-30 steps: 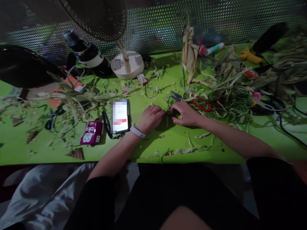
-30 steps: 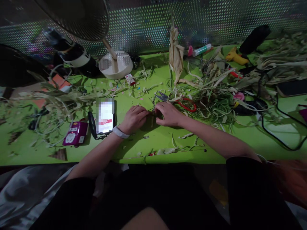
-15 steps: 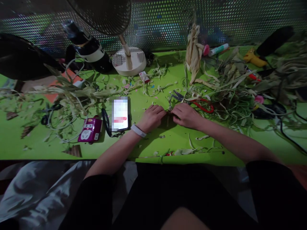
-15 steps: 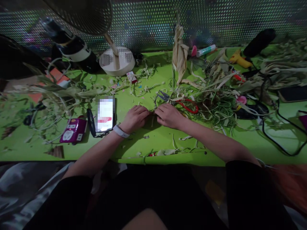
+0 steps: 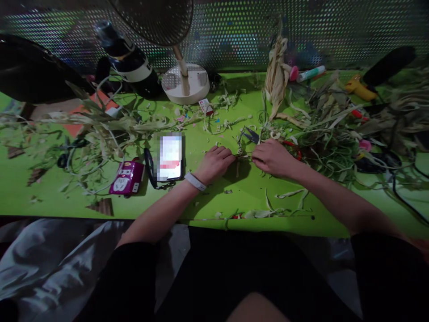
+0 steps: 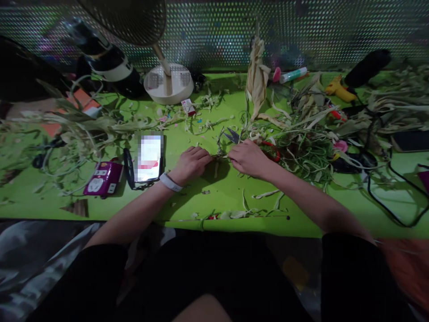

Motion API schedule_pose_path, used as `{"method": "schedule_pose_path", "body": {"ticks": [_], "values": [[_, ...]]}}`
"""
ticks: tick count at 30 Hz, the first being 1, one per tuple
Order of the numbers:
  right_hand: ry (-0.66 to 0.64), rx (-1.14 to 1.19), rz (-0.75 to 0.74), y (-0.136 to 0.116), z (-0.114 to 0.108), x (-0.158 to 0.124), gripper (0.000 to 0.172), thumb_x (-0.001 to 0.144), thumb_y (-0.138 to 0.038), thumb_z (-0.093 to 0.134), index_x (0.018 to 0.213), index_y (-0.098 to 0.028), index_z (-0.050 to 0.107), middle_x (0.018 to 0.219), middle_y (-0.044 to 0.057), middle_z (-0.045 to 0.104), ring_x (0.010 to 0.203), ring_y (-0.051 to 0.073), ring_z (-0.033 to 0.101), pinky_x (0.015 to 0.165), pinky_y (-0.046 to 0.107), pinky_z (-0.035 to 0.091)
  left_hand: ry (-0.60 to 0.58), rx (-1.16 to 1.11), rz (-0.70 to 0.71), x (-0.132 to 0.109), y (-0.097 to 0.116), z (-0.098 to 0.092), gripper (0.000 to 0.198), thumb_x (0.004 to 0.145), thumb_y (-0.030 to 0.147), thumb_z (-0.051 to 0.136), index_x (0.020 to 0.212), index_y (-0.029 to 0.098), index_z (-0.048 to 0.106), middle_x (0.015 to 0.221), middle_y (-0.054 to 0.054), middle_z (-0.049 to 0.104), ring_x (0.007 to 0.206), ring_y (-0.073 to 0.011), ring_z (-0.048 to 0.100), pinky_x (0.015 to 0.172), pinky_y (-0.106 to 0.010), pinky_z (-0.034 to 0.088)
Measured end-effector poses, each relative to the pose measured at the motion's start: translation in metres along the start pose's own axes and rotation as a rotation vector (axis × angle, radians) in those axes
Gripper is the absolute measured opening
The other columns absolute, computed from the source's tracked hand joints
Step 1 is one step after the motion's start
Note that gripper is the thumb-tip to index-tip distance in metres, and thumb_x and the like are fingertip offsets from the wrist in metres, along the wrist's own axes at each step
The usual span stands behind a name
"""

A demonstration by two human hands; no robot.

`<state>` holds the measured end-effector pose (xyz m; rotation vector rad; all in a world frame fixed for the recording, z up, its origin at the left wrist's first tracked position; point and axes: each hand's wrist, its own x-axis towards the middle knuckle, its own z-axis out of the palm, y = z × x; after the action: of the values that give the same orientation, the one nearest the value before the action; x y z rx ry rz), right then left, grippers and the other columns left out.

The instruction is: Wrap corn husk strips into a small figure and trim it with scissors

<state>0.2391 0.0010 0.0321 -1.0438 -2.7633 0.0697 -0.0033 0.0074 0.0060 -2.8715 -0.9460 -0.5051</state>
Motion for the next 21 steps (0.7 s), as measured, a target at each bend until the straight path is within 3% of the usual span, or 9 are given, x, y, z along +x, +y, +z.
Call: {"method": "schedule_pose_path", "body": {"ticks": [4,8,11,15,18,21], "values": [[-0.023,0.149,0.069,0.009,-0.009,-0.008,0.017,0.086,-0.019,0.049,0.075,-0.016,0.061,0.071,0.006,0.062,0.066,0.018,0.051,0.064,0.030,0.032,-0.006,-0.013,-0.022,0.000,-0.001,-0.002,0.019,0.087,0.011,0.050,0.087,0.016,0.068,0.083,-0.008,0.067,0.077,-0.0193,0.057,0.067,-0.033,0.041],[0.085,0.364,0.148,0.009,-0.011,-0.010,0.017,0.090,-0.028,0.052,0.083,-0.016,0.063,0.079,0.007,0.063,0.071,0.017,0.056,0.064,0.028,0.039,-0.007,-0.022,-0.023,0.001,-0.002,-0.001,0.018,0.088,0.012,0.050,0.086,0.015,0.068,0.082,-0.008,0.067,0.075,-0.0190,0.057,0.066,-0.033,0.041],[0.109,0.237,0.138,-0.002,-0.007,-0.004,0.028,0.090,-0.042,0.055,0.095,-0.015,0.062,0.088,0.010,0.063,0.076,0.020,0.056,0.065,0.029,0.039,0.018,0.000,0.003,0.001,-0.001,0.000,0.017,0.086,0.011,0.052,0.086,0.014,0.068,0.081,-0.008,0.068,0.074,-0.0192,0.058,0.066,-0.033,0.042],[-0.004,-0.120,0.086,-0.016,0.001,0.008,0.046,0.089,-0.056,0.051,0.097,-0.011,0.060,0.088,0.014,0.064,0.080,0.024,0.055,0.064,0.031,0.034,0.033,0.031,0.013,0.001,-0.001,0.001,0.017,0.088,0.014,0.051,0.084,0.014,0.068,0.079,-0.007,0.067,0.073,-0.0193,0.058,0.066,-0.033,0.042],[-0.040,-0.278,0.016,-0.016,0.006,0.015,0.037,0.095,-0.046,0.045,0.094,-0.012,0.061,0.085,0.013,0.065,0.079,0.023,0.054,0.064,0.031,0.031,0.034,0.035,0.014,0.001,0.000,0.001,0.018,0.089,0.017,0.051,0.084,0.015,0.068,0.080,-0.006,0.067,0.073,-0.0192,0.058,0.066,-0.032,0.042],[-0.047,-0.251,-0.048,-0.011,0.010,0.018,0.029,0.098,-0.027,0.037,0.088,-0.014,0.061,0.078,0.011,0.063,0.074,0.020,0.052,0.063,0.032,0.028,0.030,0.040,0.014,0.002,0.000,0.001,0.017,0.089,0.016,0.051,0.085,0.015,0.068,0.080,-0.006,0.067,0.074,-0.0194,0.058,0.067,-0.033,0.041]]}}
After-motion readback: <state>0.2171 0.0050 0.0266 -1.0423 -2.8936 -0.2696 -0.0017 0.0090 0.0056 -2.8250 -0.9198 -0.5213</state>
